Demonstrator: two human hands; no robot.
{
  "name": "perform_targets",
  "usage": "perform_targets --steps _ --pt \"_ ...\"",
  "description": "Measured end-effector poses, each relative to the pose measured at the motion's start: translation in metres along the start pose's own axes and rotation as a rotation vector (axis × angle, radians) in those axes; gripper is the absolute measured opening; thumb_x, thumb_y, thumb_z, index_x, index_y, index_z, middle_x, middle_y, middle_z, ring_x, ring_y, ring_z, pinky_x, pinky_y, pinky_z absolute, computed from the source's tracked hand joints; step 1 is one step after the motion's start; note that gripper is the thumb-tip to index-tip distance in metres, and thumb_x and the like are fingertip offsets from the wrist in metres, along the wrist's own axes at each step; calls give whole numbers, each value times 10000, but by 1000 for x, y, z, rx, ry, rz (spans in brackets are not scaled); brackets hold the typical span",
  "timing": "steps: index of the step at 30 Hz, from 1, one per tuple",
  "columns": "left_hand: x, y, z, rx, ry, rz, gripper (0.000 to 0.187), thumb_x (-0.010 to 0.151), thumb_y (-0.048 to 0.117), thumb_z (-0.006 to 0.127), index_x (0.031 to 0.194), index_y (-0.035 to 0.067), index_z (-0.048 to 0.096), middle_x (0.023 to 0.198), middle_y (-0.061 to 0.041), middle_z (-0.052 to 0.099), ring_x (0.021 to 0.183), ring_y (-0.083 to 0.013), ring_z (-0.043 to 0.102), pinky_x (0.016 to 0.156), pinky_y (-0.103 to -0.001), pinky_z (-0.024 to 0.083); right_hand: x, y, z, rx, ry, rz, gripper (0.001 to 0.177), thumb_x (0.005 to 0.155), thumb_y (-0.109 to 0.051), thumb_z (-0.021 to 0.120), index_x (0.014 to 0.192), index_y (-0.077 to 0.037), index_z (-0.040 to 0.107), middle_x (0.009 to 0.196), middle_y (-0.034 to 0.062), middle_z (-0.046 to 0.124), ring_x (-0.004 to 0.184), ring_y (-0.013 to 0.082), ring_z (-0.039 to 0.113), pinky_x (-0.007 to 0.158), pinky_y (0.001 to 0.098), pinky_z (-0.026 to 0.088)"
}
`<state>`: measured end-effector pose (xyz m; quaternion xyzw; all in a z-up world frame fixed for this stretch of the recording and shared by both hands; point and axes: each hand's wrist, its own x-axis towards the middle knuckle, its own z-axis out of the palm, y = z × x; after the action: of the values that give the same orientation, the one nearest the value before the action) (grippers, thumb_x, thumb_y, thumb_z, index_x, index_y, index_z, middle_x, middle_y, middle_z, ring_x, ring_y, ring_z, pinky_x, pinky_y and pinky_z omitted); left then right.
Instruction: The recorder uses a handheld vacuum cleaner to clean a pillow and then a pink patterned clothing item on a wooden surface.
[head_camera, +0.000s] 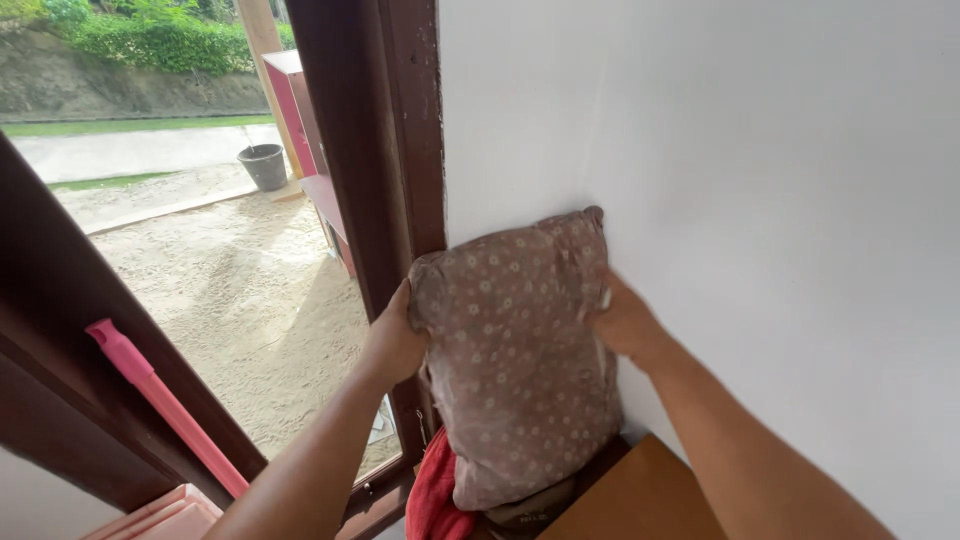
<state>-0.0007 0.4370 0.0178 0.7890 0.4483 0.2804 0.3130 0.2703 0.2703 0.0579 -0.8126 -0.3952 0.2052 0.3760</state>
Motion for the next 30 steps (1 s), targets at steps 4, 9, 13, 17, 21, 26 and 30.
perform_targets --steps 4,9,13,17,21,26,30 --pt "-19 26 2 -6 -57 -129 1055 837 128 692 1635 99 3 1473 -285 498 1390 -393 497 1178 -419 400 -26 -5 18 10 -169 70 825 911 -118 638 1622 -162 221 1610 138 418 1266 359 651 992 487 561" --pt "-28 31 8 3 82 33 1044 834 124 701 1593 1 -6 1645 -293 152 1500 -421 276 1211 -432 308 -19 33 21 -97 -169 -31 860 902 -239 719 1610 -123 244 1625 150 363 1462 308 406 1193 380 346" --pt "-36 44 10 143 90 158 1025 859 133 710 1586 8 -1 1642 -312 103 1504 -479 193 1214 -491 246 -31 42 2 -72 -111 -37 832 857 -252 719 1592 -140 345 1572 146 486 1420 305 504 1172 393 408" --pt "-61 73 4 197 -37 241 996 876 165 681 1609 107 10 1672 -232 96 1523 -445 186 1220 -517 241 -75 27 -24 -150 -49 100 763 896 -295 682 1577 -193 354 1583 112 443 1430 321 458 1123 461 442" --pt "-91 88 12 158 -214 398 966 884 184 666 1624 167 45 1697 -190 112 1512 -439 251 1233 -497 301 -106 61 -41 -166 35 106 724 899 -333 691 1541 -157 407 1527 134 521 1372 324 548 1103 466 476" --pt "-137 109 28 198 -441 482 944 924 169 633 1620 180 -4 1700 -179 51 1527 -423 202 1216 -521 298 -208 63 -59 -104 155 323 714 900 -344 682 1542 -179 416 1516 134 517 1377 319 524 1063 492 512" --pt "-181 125 48 242 -582 574 932 933 151 616 1620 178 -13 1694 -185 10 1538 -407 176 1216 -512 303 -288 94 -62 -93 240 441 699 889 -373 688 1515 -156 464 1440 157 627 1300 303 642 1087 448 493"
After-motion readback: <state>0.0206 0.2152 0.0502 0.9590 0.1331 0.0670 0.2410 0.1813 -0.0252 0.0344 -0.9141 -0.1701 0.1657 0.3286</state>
